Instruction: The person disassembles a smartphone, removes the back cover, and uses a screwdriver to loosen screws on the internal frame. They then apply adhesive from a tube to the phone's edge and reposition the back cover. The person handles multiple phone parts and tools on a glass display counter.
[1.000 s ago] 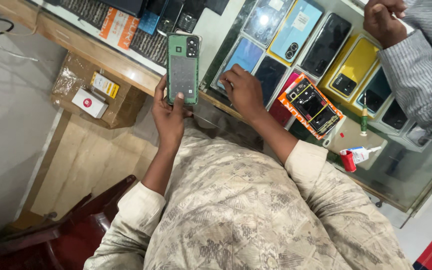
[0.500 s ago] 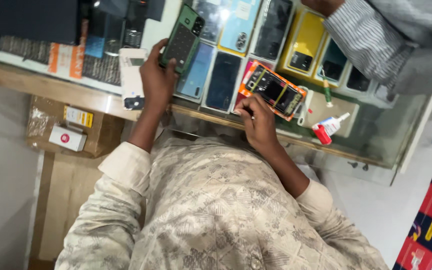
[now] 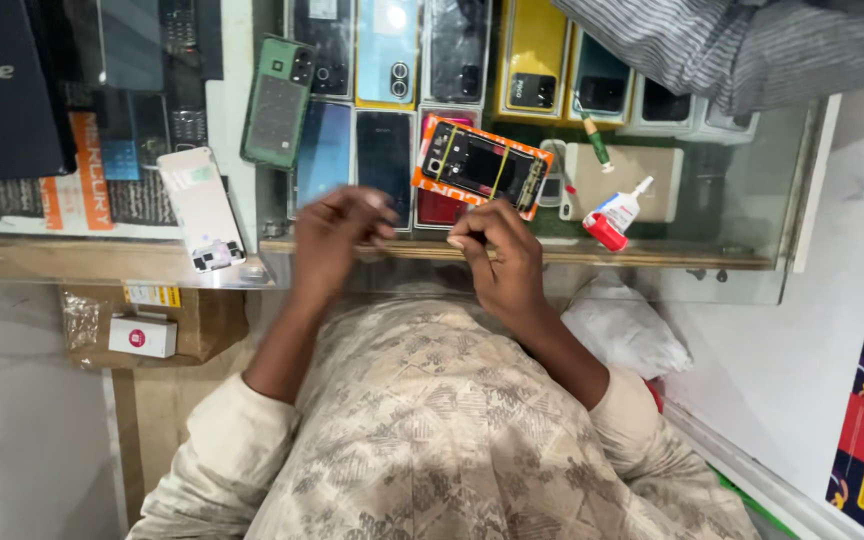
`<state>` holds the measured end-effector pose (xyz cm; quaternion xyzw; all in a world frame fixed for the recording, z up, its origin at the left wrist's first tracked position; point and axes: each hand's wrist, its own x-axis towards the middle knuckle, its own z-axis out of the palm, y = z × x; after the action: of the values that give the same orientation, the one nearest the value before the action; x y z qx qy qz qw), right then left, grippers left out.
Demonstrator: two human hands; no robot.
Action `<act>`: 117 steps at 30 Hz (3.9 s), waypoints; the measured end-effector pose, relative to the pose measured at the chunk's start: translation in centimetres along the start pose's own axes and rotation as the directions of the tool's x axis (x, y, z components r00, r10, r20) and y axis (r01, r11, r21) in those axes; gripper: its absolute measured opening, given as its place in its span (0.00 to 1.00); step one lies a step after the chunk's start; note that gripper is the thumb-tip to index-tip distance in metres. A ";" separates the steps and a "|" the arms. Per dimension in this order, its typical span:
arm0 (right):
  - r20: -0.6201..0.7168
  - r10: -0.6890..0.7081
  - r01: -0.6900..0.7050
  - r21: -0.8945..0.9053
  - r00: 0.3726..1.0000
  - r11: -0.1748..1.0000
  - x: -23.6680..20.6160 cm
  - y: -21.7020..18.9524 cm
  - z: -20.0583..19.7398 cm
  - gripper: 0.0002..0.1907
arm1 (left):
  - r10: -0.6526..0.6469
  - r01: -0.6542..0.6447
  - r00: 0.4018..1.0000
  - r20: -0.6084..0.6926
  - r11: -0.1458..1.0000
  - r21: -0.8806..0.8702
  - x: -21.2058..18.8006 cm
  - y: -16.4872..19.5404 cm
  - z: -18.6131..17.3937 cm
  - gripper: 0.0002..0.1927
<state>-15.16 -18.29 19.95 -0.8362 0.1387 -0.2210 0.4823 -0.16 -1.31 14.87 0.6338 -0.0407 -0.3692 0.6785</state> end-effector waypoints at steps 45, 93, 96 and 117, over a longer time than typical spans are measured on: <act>-0.271 0.122 -0.249 -0.509 0.955 0.824 4.0 16.0 -8.5 0.13 | -0.274 0.292 0.956 0.100 0.893 -0.343 1.1 -2.9 4.5 0.10; -0.210 0.306 -0.236 0.300 0.929 0.924 -2.7 5.9 -6.5 0.19 | -0.396 0.500 0.836 0.379 0.835 -0.231 4.1 -6.6 11.1 0.13; -0.227 0.307 -0.239 0.282 0.924 0.929 -2.4 5.9 -6.7 0.19 | -0.432 0.565 0.793 0.430 0.786 -0.252 4.3 -6.2 11.3 0.17; 0.029 0.030 -0.017 -0.394 0.999 0.919 2.7 5.1 -8.6 0.19 | 0.523 -0.819 0.573 0.631 0.322 0.475 5.5 -4.9 12.0 0.36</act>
<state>-17.24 -28.47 19.94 -0.9180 0.1820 -0.1684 0.3096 -4.68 -13.93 10.52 0.6871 -0.5735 -0.1058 0.4333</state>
